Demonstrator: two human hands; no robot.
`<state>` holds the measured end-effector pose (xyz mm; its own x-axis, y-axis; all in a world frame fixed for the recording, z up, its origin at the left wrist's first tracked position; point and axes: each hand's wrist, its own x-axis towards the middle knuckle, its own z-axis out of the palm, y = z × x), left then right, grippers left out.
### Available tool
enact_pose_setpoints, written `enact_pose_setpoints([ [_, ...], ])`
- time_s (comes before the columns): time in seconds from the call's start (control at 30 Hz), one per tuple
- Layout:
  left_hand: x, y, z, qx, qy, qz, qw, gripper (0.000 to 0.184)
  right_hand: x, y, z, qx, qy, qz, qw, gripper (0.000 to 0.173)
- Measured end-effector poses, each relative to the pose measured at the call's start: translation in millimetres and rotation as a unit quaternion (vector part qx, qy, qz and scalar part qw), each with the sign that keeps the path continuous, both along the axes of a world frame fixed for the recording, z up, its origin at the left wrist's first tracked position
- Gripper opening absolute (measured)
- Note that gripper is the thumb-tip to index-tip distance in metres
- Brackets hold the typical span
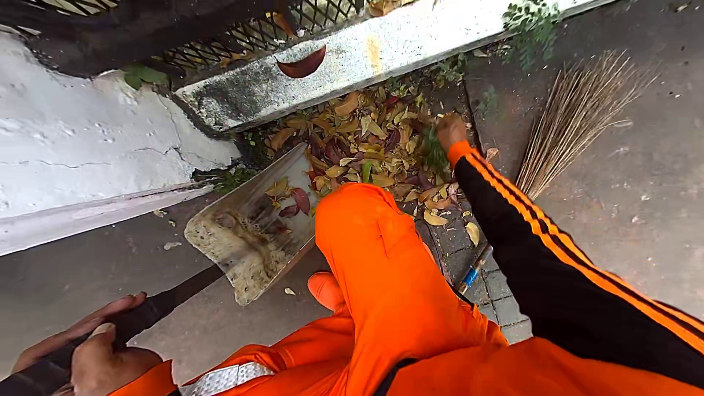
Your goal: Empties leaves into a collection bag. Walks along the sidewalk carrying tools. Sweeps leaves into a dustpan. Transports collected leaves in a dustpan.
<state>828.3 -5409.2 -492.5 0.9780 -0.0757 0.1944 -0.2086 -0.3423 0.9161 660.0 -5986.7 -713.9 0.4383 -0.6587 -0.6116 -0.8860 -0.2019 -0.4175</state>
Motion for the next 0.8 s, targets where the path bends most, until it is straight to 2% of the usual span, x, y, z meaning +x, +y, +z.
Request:
enact_pose_setpoints([
  [0.07,-2,-8,5,0.001,0.011,-0.001,1.000,0.017,-25,28,1,0.007,0.047,0.111,0.993,0.043],
  [0.13,1,4,-1,-0.004,0.009,-0.024,1.000,0.016,-36,16,-9,-0.058,0.024,0.171,0.983,0.050],
  [0.17,5,12,-4,-0.008,0.007,-0.030,0.999,0.016,-33,-2,-10,-0.116,-0.013,0.182,0.976,0.047],
  [0.27,5,21,-11,-0.007,0.011,-0.020,1.000,0.017,-1,-78,9,-0.287,-0.102,0.196,0.932,0.038],
  [0.33,-1,15,-8,0.001,0.006,-0.001,1.000,0.018,15,-122,24,-0.345,-0.073,0.153,0.923,0.047],
  [0.37,-4,9,-4,0.005,0.006,0.005,1.000,0.018,20,-138,29,-0.353,-0.034,0.095,0.930,0.054],
  [0.43,-8,2,2,0.011,0.013,0.014,1.000,0.017,17,-158,30,-0.321,0.056,-0.032,0.945,0.065],
  [0.47,-9,1,3,0.016,0.014,0.016,1.000,0.017,14,-164,25,-0.291,0.101,-0.061,0.949,0.068],
  [0.57,-13,-2,5,0.017,0.015,0.028,0.999,0.017,13,-167,6,-0.200,0.202,-0.013,0.959,0.067],
  [0.63,-16,-18,12,0.029,0.019,0.052,0.998,0.019,21,-166,-1,-0.172,0.212,-0.001,0.962,0.060],
  [0.73,-4,13,-5,0.011,0.011,0.010,1.000,0.018,34,-163,2,-0.128,0.153,-0.033,0.979,0.056],
  [0.8,-5,7,-2,0.015,0.022,0.031,0.999,0.019,41,-158,5,-0.126,0.117,-0.081,0.982,0.055],
])
